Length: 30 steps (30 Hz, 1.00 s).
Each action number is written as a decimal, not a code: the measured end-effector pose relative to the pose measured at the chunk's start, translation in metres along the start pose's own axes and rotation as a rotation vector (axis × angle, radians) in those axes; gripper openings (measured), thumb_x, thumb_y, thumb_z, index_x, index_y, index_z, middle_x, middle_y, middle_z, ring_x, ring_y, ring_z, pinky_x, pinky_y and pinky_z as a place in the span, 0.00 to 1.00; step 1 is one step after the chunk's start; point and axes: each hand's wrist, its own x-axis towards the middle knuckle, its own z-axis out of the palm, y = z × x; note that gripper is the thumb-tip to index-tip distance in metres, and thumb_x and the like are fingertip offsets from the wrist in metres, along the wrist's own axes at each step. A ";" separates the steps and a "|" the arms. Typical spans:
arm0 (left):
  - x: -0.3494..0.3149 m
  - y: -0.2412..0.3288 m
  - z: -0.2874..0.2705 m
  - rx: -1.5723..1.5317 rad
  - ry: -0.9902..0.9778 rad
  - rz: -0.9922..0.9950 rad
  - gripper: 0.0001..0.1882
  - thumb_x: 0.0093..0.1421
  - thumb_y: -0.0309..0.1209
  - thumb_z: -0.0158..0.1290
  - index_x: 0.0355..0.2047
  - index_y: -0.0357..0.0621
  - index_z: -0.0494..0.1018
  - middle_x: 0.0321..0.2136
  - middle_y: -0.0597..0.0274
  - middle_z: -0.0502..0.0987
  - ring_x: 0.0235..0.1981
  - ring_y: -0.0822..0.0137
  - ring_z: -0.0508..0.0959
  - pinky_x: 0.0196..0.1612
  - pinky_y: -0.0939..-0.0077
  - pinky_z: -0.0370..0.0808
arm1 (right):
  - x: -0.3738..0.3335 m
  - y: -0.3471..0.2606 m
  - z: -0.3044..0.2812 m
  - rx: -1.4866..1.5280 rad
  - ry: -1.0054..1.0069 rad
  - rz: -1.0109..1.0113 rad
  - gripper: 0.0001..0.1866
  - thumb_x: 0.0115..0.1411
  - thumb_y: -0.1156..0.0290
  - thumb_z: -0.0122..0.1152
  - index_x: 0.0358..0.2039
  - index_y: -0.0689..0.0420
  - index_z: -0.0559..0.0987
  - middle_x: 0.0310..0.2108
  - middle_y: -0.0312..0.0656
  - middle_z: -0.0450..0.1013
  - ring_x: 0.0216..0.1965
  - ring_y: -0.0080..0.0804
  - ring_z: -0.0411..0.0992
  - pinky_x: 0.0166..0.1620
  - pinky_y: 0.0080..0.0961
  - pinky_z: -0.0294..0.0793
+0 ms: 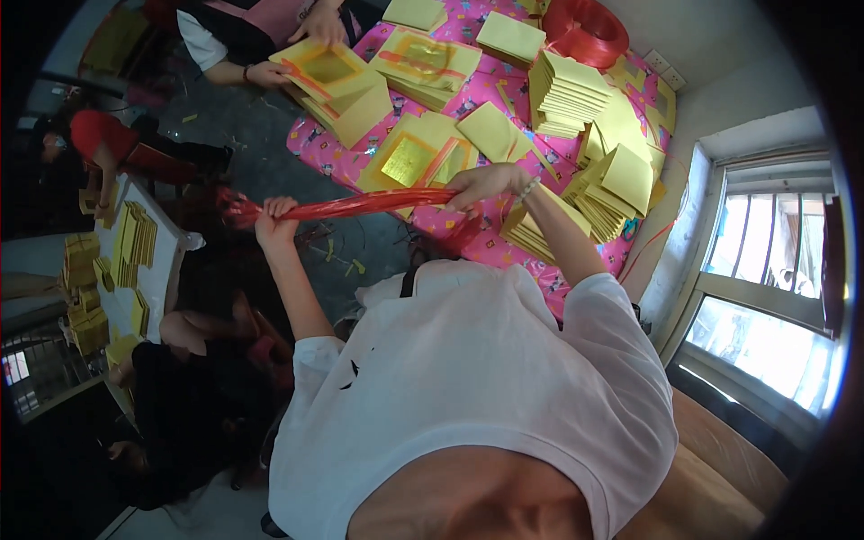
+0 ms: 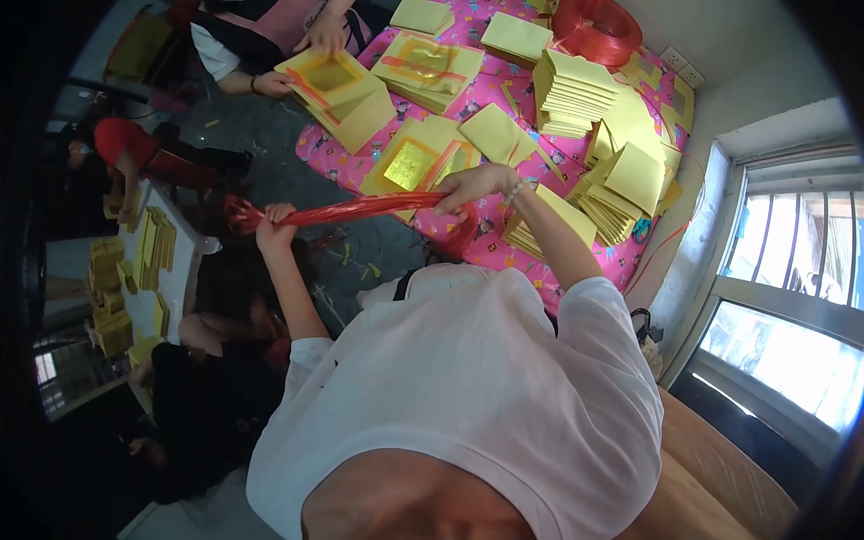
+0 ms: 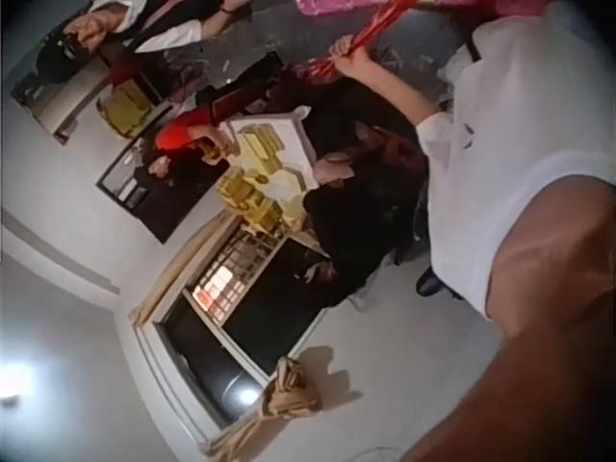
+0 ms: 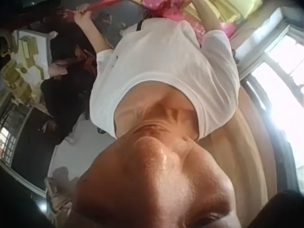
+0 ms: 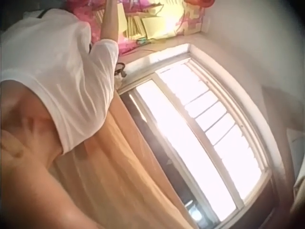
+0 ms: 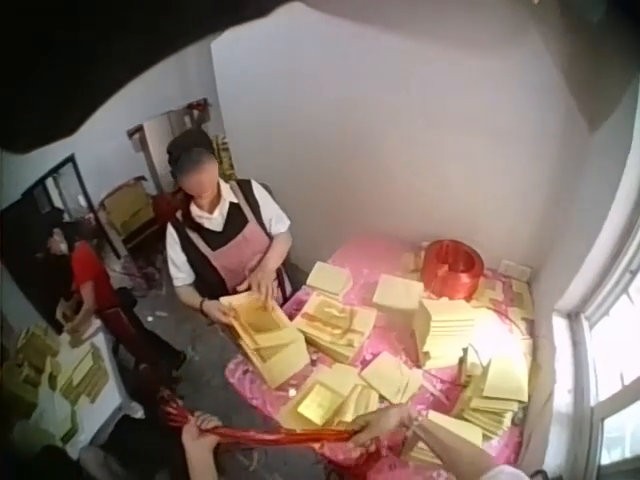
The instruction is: Bundling stacks of yellow paper with red ribbons.
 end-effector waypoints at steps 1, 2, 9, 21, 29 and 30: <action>-0.002 0.016 -0.020 -0.071 0.078 0.014 0.09 0.56 0.28 0.37 0.18 0.48 0.58 0.10 0.72 0.52 0.12 0.76 0.55 0.20 0.80 0.56 | -0.005 0.006 -0.008 0.002 -0.003 0.004 0.15 0.58 0.60 0.50 0.24 0.58 0.70 0.16 0.29 0.64 0.20 0.14 0.62 0.24 0.13 0.62; -0.004 0.030 -0.037 -0.140 0.155 0.026 0.09 0.55 0.27 0.37 0.18 0.49 0.57 0.09 0.73 0.51 0.11 0.76 0.55 0.19 0.80 0.55 | -0.011 0.011 -0.015 -0.048 0.004 0.032 0.15 0.58 0.60 0.50 0.24 0.58 0.70 0.16 0.29 0.63 0.20 0.14 0.63 0.24 0.13 0.62; -0.029 0.119 -0.211 -0.328 0.346 0.158 0.09 0.59 0.33 0.35 0.23 0.49 0.60 0.14 0.66 0.61 0.18 0.71 0.68 0.25 0.74 0.66 | -0.018 0.012 -0.028 0.093 -0.019 0.204 0.15 0.58 0.59 0.49 0.23 0.58 0.69 0.14 0.27 0.58 0.18 0.14 0.58 0.22 0.14 0.61; -0.024 -0.164 -0.034 2.306 -0.418 0.928 0.30 0.46 0.26 0.52 0.52 0.43 0.59 0.48 0.49 0.65 0.50 0.52 0.66 0.46 0.61 0.66 | 0.052 -0.001 -0.008 -0.325 0.084 0.306 0.16 0.58 0.58 0.47 0.28 0.61 0.69 0.18 0.33 0.60 0.19 0.21 0.61 0.20 0.20 0.64; -0.054 -0.159 0.044 2.804 -0.642 0.178 0.35 0.42 0.20 0.51 0.53 0.40 0.54 0.46 0.49 0.64 0.48 0.50 0.65 0.47 0.59 0.64 | 0.036 -0.009 -0.014 -0.406 0.157 0.412 0.20 0.56 0.58 0.49 0.33 0.66 0.72 0.21 0.37 0.64 0.22 0.26 0.64 0.25 0.24 0.69; -0.057 -0.156 0.042 2.804 -0.649 0.175 0.35 0.42 0.20 0.51 0.53 0.40 0.54 0.46 0.49 0.64 0.48 0.50 0.65 0.47 0.59 0.64 | 0.032 -0.011 -0.014 -0.437 0.162 0.424 0.20 0.56 0.58 0.49 0.33 0.66 0.72 0.21 0.37 0.64 0.22 0.26 0.63 0.25 0.24 0.69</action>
